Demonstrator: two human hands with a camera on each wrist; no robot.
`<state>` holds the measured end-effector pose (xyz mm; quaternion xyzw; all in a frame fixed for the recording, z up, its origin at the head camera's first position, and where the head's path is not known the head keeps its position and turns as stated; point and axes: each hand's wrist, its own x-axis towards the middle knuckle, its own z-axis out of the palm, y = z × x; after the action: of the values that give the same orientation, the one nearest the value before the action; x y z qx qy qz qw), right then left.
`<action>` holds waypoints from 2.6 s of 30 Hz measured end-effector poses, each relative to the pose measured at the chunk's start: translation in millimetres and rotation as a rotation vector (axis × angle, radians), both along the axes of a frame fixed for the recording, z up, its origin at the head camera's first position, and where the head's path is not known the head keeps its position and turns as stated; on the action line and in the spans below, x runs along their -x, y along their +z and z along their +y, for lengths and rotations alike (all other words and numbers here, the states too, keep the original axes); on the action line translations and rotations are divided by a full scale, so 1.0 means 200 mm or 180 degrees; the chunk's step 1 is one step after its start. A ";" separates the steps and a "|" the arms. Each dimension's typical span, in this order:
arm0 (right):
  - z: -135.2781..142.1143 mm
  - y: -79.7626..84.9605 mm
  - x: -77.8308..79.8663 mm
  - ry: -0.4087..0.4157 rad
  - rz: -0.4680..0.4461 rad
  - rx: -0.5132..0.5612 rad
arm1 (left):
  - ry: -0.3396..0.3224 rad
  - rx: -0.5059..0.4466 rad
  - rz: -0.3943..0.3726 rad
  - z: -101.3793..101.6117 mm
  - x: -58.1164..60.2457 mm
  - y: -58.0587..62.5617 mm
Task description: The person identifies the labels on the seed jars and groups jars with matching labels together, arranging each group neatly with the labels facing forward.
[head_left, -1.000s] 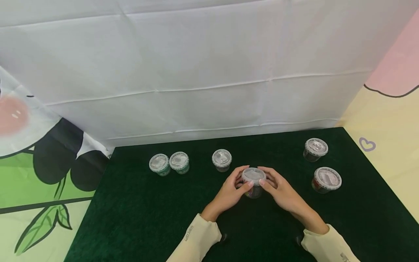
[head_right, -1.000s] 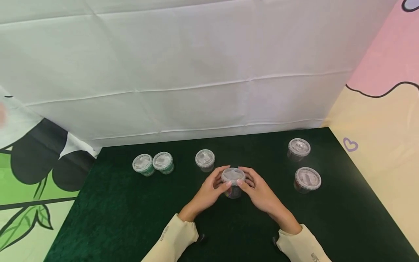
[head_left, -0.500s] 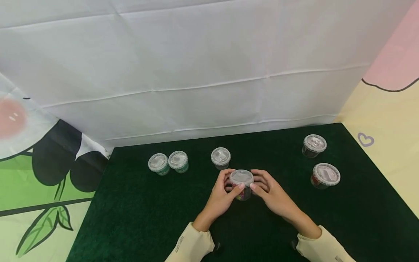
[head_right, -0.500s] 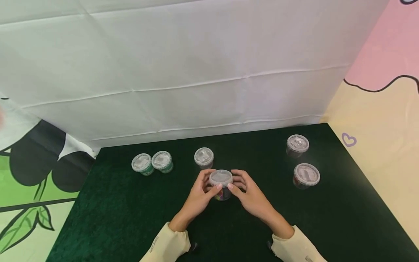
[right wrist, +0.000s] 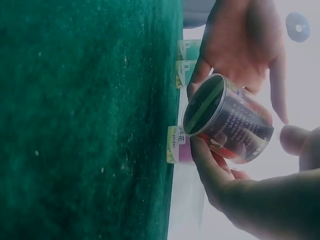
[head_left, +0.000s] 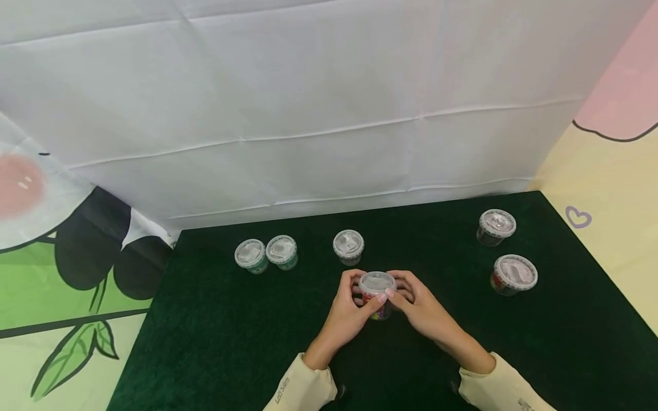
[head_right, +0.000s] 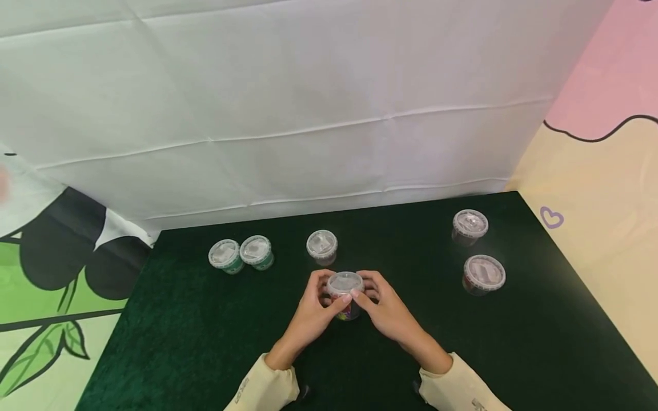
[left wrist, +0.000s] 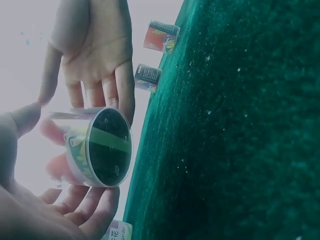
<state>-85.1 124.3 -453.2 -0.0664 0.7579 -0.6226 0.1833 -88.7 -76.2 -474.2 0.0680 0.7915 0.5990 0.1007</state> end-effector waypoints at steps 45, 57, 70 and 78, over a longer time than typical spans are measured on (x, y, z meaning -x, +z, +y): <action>-0.05 0.01 0.01 0.0193 -0.0258 0.0171 | 0.0236 -0.0151 -0.0160 -0.05 -0.07 0.06; 0.06 -0.15 0.11 0.0719 -0.0439 0.0682 | -0.0022 -0.0435 -0.0500 -0.11 -0.04 0.08; -0.03 0.03 0.02 0.0373 -0.0432 0.0502 | 0.0122 -0.0315 -0.0371 -0.11 -0.05 0.07; -0.08 0.04 0.00 0.0217 -0.0218 0.0195 | 0.0310 -0.0057 -0.0154 -0.07 -0.06 0.07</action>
<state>-85.2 109.1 -445.1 -0.0765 0.7290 -0.6409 0.2280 -77.7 -89.3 -461.1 0.0159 0.7858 0.6117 0.0899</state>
